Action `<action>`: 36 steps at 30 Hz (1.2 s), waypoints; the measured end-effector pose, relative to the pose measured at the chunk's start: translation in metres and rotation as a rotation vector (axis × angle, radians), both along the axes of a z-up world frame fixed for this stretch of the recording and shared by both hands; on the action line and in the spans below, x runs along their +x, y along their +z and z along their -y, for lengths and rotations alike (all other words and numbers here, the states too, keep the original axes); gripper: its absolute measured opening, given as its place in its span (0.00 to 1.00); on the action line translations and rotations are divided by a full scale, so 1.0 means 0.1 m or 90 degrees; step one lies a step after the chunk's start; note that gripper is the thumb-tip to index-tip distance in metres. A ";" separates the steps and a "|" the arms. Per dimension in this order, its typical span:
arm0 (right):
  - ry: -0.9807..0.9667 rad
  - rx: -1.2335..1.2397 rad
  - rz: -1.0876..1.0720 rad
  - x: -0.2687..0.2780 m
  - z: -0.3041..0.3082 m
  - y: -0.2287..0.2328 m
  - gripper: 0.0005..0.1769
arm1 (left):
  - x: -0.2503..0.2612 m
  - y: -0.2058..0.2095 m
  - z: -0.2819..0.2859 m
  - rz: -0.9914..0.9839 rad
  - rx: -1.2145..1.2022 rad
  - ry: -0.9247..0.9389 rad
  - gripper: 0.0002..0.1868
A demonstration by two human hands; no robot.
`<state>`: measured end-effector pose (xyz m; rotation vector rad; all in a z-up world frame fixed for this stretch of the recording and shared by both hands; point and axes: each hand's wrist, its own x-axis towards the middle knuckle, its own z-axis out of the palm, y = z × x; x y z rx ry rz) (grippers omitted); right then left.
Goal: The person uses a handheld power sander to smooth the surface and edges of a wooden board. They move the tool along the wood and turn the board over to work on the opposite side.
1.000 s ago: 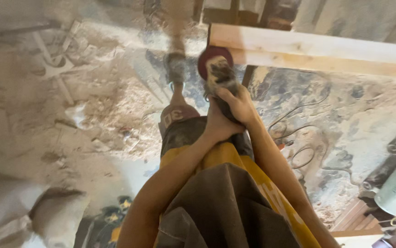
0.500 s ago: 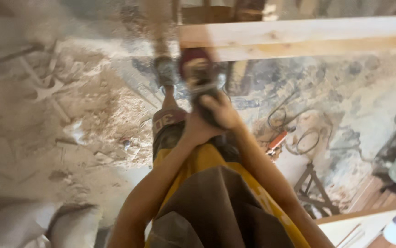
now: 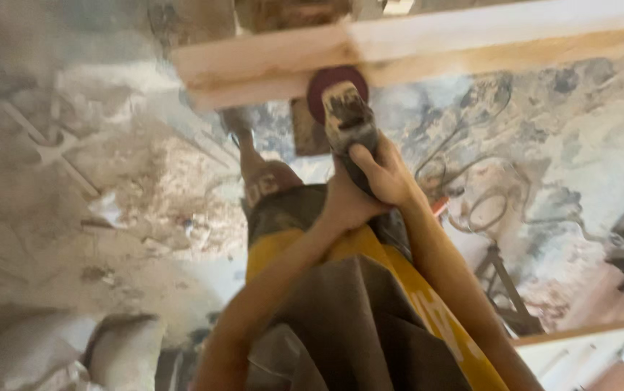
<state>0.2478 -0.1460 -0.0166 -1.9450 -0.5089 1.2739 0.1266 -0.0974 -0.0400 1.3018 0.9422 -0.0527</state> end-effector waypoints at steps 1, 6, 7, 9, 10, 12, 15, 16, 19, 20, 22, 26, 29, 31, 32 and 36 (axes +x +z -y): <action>-0.009 0.033 -0.014 0.20 0.14 0.00 0.24 | 0.20 -0.03 0.09 0.005 -0.007 0.005 0.62; -0.003 -0.006 0.028 0.80 0.74 -0.04 0.22 | 0.81 0.07 0.70 0.043 -0.010 0.031 0.62; -0.010 0.017 0.037 0.90 0.85 -0.06 0.22 | 0.93 0.08 0.75 0.077 0.026 0.015 0.63; -0.117 0.016 -0.015 1.08 1.09 -0.16 0.22 | 1.11 0.09 0.87 0.073 0.026 -0.029 0.64; -0.170 0.011 -0.043 1.09 1.25 -0.21 0.21 | 1.18 0.08 0.93 0.034 -0.009 -0.057 0.64; -0.238 0.008 -0.040 1.16 1.46 -0.35 0.22 | 1.33 0.01 0.94 -0.009 -0.026 -0.127 0.66; -0.289 -0.041 0.065 1.05 1.60 -0.56 0.21 | 1.33 -0.05 0.90 -0.026 -0.011 -0.210 0.68; -0.298 -0.061 0.121 0.99 1.59 -0.62 0.21 | 1.26 -0.08 0.85 -0.009 -0.013 -0.210 0.68; -0.340 0.058 -0.124 0.71 1.38 -0.67 0.23 | 0.99 -0.14 0.71 0.004 0.025 -0.189 0.70; -0.273 0.014 -0.067 0.58 1.29 -0.63 0.23 | 0.83 -0.13 0.67 -0.005 0.040 -0.180 0.71; -0.139 -0.065 0.056 0.39 1.00 -0.53 0.24 | 0.51 -0.09 0.55 0.078 0.074 -0.107 0.65; -0.027 0.064 0.031 0.05 0.34 -0.31 0.31 | 0.12 -0.07 0.19 0.073 0.067 -0.030 0.59; 0.031 0.106 -0.002 -0.26 -0.07 -0.23 0.40 | -0.30 0.04 -0.05 -0.004 0.044 0.022 0.55; 0.084 0.086 -0.010 -0.44 -0.36 -0.25 0.44 | -0.49 0.07 -0.22 0.049 0.003 0.113 0.59; 0.119 0.059 0.000 -0.53 -0.50 -0.27 0.44 | -0.58 0.07 -0.29 0.077 -0.018 0.158 0.61; 0.182 0.015 -0.008 -0.82 -0.89 -0.38 0.48 | -0.91 -0.04 -0.54 0.106 0.039 0.201 0.60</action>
